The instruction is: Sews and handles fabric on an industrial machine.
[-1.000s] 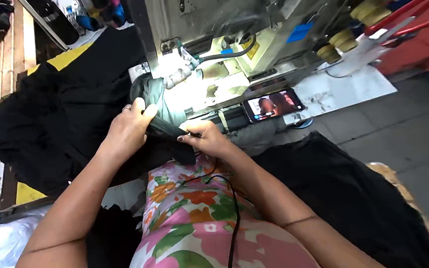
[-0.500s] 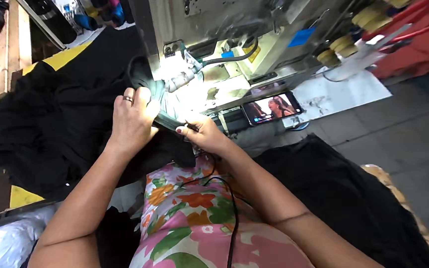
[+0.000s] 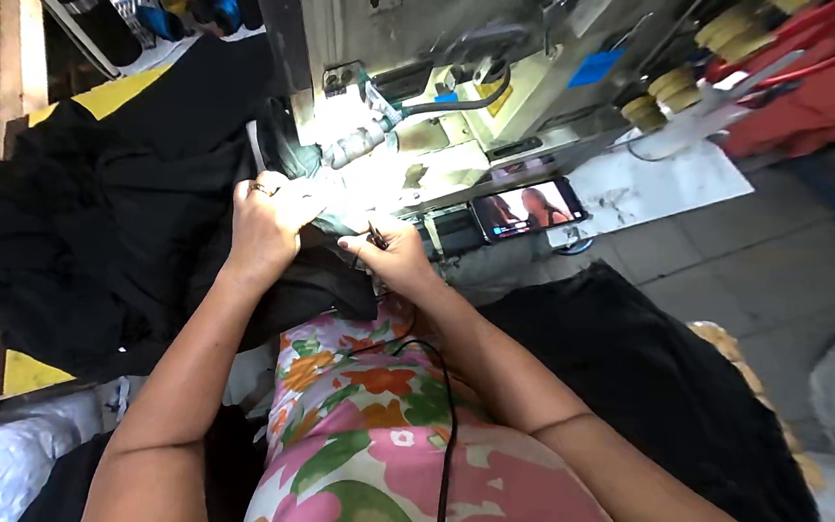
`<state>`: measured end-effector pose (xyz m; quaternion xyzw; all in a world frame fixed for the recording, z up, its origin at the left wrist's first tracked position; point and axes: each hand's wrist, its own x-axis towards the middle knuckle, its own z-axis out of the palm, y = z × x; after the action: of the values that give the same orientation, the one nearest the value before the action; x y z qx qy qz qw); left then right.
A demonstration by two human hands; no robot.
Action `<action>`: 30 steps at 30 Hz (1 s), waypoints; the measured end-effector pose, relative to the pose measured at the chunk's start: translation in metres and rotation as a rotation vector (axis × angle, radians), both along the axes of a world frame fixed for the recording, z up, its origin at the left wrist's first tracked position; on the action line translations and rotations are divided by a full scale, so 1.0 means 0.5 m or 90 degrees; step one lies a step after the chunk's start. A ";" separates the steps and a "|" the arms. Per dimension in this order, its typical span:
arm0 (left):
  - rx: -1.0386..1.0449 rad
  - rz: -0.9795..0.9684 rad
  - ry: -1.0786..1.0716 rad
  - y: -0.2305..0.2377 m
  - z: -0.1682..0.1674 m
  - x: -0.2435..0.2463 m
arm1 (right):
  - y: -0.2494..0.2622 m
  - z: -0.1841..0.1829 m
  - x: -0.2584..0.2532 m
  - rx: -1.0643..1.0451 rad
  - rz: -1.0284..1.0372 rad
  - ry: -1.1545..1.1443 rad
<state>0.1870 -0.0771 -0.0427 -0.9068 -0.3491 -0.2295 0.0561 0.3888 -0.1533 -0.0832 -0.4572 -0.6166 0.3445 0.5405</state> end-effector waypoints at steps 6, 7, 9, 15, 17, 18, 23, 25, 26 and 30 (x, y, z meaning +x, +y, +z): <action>-0.054 -0.031 -0.045 0.004 0.009 -0.004 | 0.012 -0.002 -0.005 -0.005 -0.010 0.025; -0.050 -0.022 -0.040 0.001 0.005 -0.003 | 0.009 -0.004 -0.007 -0.004 -0.017 0.025; -0.048 -0.005 -0.028 0.001 0.004 0.000 | 0.009 -0.004 -0.010 -0.004 -0.026 0.039; -0.044 0.004 -0.035 0.023 0.002 0.001 | 0.032 -0.002 -0.014 -0.003 -0.046 0.047; -0.048 -0.012 -0.051 0.033 0.002 -0.002 | 0.042 -0.002 -0.015 0.009 -0.051 0.035; -0.048 -0.021 -0.061 0.038 0.000 -0.004 | 0.044 -0.003 -0.016 0.016 -0.053 0.034; -0.062 -0.015 -0.103 0.046 -0.005 -0.001 | 0.057 -0.013 -0.016 0.040 -0.090 -0.019; -0.067 0.008 -0.124 0.052 -0.002 0.006 | 0.066 -0.004 -0.010 0.034 -0.075 -0.058; -0.070 0.024 -0.130 0.055 -0.003 0.008 | 0.069 0.005 -0.003 0.028 -0.050 -0.082; -0.057 0.052 -0.153 0.060 -0.014 0.011 | 0.030 0.064 0.040 -0.064 0.047 -0.196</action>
<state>0.1926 -0.0472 -0.0497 -0.8594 -0.4000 -0.3180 -0.0172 0.4088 -0.1381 -0.0510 -0.5084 -0.6903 0.3202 0.4030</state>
